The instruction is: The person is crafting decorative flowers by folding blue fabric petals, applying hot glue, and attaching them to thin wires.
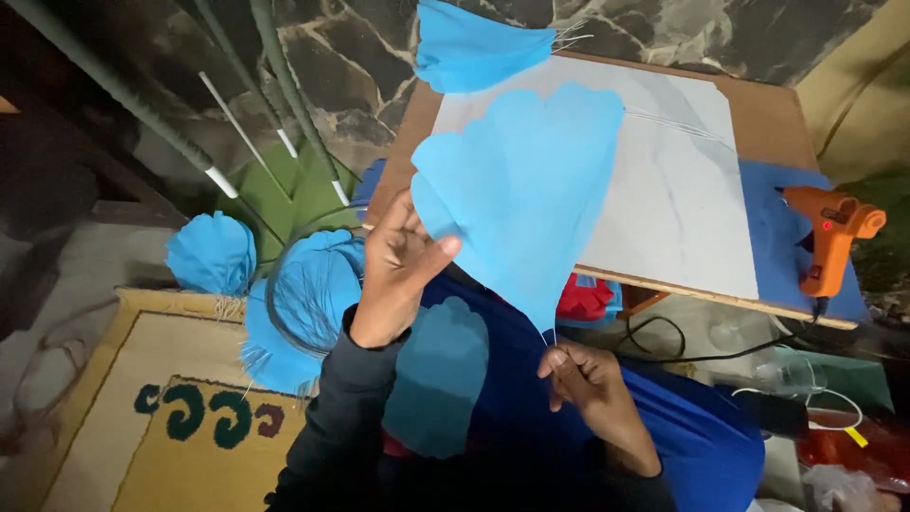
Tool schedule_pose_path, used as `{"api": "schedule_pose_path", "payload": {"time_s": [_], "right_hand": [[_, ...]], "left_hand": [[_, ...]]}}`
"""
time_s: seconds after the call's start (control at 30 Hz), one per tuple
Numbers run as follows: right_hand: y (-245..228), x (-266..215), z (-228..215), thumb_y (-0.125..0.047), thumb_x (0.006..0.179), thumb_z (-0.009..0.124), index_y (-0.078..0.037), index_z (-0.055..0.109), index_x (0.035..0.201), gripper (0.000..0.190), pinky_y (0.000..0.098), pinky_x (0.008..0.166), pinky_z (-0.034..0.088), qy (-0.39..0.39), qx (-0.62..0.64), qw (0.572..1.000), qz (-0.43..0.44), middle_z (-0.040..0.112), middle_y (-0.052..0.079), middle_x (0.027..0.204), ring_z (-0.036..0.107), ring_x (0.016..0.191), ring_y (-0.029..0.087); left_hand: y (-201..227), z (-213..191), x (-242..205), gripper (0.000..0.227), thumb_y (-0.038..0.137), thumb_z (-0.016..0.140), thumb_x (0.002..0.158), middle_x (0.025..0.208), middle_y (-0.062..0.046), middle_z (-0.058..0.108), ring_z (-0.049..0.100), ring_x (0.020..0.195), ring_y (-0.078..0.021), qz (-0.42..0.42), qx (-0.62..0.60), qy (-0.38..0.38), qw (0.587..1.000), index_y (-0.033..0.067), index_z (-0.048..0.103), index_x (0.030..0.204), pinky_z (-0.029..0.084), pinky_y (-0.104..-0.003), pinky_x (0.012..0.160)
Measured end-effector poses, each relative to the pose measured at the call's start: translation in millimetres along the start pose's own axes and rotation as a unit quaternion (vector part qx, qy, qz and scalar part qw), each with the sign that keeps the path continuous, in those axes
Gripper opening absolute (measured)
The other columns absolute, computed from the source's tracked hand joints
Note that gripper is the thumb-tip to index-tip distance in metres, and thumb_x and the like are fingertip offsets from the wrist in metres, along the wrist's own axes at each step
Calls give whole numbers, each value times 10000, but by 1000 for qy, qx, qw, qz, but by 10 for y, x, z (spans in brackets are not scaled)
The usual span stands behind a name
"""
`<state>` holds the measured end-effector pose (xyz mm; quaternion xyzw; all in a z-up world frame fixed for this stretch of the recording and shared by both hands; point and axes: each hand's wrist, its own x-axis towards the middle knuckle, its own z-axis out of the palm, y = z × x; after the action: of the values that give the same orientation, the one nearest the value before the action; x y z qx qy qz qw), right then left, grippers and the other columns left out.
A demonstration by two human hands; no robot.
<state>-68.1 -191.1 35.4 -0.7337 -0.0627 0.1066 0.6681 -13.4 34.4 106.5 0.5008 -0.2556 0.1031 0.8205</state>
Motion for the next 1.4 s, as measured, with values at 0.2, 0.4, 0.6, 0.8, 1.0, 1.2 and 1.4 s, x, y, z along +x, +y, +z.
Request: {"api": "schedule_pose_path", "payload": {"time_s": [0.2,0.4,0.6,0.8,1.0,1.2,1.4], "right_hand": [[-22,33,36,-203,847,517,23,610,656,310,265,410,446,-3,11,1000,-1,417,38,469,395,415,119],[-18,61,51,-216,852,508,14,603,649,322,269,386,435,6,-10,1000,3,418,45,429,403,365,127],[41,58,-2,-177,850,512,17,602,663,284,250,399,410,13,-10,999,-30,472,59,455,480,371,145],[90,33,-54,-174,852,518,23,609,686,274,275,405,446,70,-4,998,5,422,47,459,397,398,129],[27,-17,-29,-199,865,515,41,608,701,305,284,426,403,99,-17,994,32,386,60,471,455,417,173],[175,-33,-89,-207,865,511,40,599,694,313,288,420,407,81,8,997,12,389,49,459,421,415,157],[229,-52,-100,-206,862,513,51,583,703,311,296,431,438,73,24,997,-2,375,35,467,351,420,128]], "left_hand": [[-45,-56,18,538,-52,556,824,1226,-157,491,521,1081,-219,23,43,30,998,15,311,1298,437,-321,926],[-128,-100,-10,564,-55,563,811,1182,-177,533,560,1025,-233,13,59,36,998,38,306,1305,473,-329,881],[-171,-343,-105,557,177,496,896,1004,-161,566,588,910,-229,31,13,141,989,27,220,1355,505,-347,836],[-40,-501,-254,635,462,333,897,965,-218,592,614,920,-272,18,-75,146,986,98,168,1391,518,-319,802],[-37,-555,-297,625,466,303,905,971,-222,599,616,903,-265,8,-109,117,987,96,167,1390,517,-329,801],[-64,-556,-310,444,359,376,907,1160,-101,415,416,1055,-177,23,60,186,980,18,425,1188,404,-334,862],[-26,-564,-345,287,313,478,881,1256,-74,329,298,1237,-226,69,99,210,970,53,569,957,255,-374,1020]]}}
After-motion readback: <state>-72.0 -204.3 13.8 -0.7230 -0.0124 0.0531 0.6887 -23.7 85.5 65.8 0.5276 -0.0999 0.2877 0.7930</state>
